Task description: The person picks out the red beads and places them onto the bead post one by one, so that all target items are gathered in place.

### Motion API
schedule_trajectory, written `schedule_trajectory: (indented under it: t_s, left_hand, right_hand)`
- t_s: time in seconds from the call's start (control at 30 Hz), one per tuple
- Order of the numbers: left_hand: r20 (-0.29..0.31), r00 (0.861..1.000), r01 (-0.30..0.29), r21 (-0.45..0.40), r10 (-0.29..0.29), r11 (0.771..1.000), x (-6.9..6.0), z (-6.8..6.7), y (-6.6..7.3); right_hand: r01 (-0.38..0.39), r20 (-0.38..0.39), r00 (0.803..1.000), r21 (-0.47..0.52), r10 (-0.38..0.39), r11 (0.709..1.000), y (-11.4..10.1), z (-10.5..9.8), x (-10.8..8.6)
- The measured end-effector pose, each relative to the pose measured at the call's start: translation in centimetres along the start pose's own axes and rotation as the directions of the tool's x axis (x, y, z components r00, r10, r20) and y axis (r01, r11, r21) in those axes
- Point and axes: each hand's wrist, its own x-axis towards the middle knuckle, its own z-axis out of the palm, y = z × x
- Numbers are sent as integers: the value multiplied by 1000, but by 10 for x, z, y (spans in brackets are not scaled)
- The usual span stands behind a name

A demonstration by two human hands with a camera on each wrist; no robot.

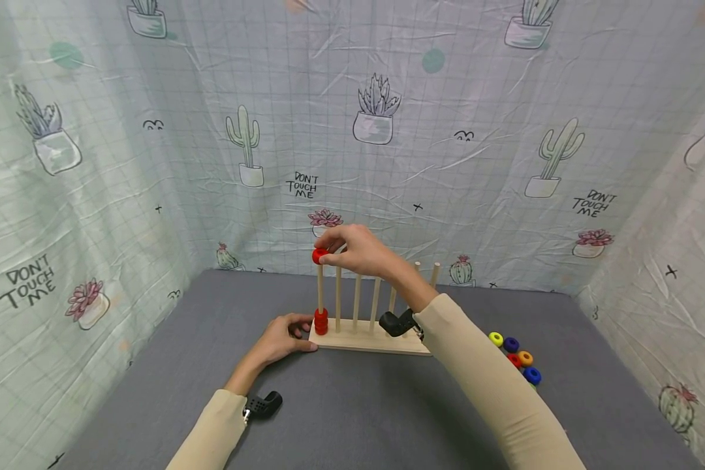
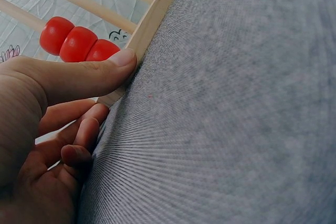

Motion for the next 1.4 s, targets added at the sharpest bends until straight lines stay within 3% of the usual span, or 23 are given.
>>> schedule_trajectory:
  t_s: [0.43,0.7,1.0,1.4]
  left_hand:
    - [-1,1000,-5,9,5,1000,1,0,0]
    - [-3,1000,-5,14,5,1000,2,0,0]
    - [2,1000,11,3,-11,1000,1,1,0]
    - [-6,1000,24,29,-23,999,1,2,-2]
  right_hand:
    - [32,-9,999,-9,-32,999,1,-3,-2]
    - [45,-62,997,23,-44,999,-1,-10,-12]
    - [115,-120,987,43,-109,992,-1,-15,-36]
    - [218,-147,966,10,-214,976,12,-6,-69]
